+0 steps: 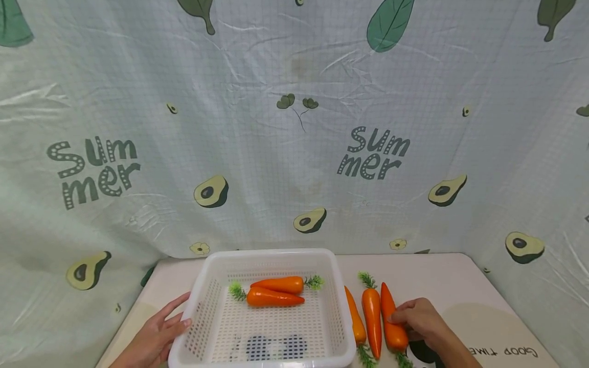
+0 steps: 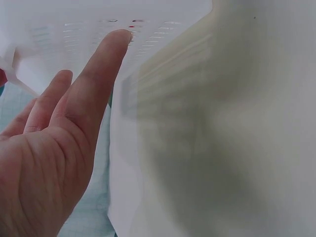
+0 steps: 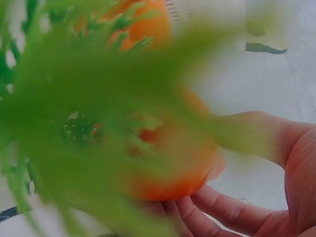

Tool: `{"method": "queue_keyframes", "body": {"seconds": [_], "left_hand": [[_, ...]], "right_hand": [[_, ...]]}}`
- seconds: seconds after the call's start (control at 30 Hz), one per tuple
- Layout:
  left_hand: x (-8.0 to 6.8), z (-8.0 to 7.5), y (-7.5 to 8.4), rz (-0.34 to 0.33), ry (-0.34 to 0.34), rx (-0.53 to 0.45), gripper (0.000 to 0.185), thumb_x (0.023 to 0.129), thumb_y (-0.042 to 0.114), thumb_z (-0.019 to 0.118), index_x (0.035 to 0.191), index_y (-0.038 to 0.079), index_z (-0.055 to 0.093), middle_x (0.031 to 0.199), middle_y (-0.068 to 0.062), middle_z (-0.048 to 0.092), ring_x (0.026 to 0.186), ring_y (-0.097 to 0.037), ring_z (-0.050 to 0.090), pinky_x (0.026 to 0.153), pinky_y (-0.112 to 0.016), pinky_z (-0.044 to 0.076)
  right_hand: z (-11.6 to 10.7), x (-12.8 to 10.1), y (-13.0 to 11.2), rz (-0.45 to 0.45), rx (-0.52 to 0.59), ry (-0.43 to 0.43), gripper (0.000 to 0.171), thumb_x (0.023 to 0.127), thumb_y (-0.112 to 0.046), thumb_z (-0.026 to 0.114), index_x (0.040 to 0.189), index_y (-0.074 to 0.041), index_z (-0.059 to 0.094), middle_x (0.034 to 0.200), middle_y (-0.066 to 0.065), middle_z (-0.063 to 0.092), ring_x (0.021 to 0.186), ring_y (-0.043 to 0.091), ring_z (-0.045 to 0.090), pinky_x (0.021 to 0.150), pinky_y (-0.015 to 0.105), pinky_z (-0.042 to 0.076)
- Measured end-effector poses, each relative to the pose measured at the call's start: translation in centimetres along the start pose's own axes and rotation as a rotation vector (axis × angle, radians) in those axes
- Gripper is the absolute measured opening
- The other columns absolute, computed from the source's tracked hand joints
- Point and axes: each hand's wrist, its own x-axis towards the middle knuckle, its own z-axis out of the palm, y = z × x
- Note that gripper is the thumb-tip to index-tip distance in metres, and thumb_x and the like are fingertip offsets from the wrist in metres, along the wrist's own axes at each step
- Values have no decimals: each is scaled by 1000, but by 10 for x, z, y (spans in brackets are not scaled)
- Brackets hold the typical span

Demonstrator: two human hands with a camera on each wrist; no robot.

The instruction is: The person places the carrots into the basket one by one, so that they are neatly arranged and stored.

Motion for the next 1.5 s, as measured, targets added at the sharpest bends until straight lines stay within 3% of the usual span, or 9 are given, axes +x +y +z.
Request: {"method": "queue_keyframes", "body": {"seconds": [0.53, 0.93, 1.23, 1.5], "left_hand": [[0, -1, 0, 16, -9, 7, 89, 95, 26, 64, 160, 19, 3, 158, -25, 31, 112, -30, 67, 90, -58, 55], [1, 2, 1, -3, 53, 11, 89, 94, 26, 67, 159, 21, 7, 158, -26, 29, 110, -31, 68, 86, -59, 57], [-2, -1, -1, 27, -43, -2, 89, 96, 26, 63, 159, 18, 0, 157, -24, 34, 111, -29, 66, 90, -59, 55], [-3, -1, -1, 19, -40, 1, 90, 96, 29, 64, 159, 19, 1, 153, -20, 44, 110, -29, 67, 90, -58, 55]], "right_hand": [[-5, -12, -19, -75, 47, 2, 42, 76, -15, 80, 107, 8, 63, 89, 13, 70, 70, 21, 68, 67, 41, 63], [-6, -22, -33, -118, 54, -14, 45, 75, -14, 81, 109, 8, 63, 91, 13, 71, 72, 22, 69, 68, 42, 63], [-4, -27, -41, -173, 64, -48, 41, 77, -13, 80, 108, 8, 65, 92, 13, 72, 74, 24, 71, 68, 43, 63], [-3, -32, -50, -214, 51, -100, 43, 76, -16, 81, 109, 7, 65, 93, 12, 72, 76, 23, 72, 69, 43, 63]]}}
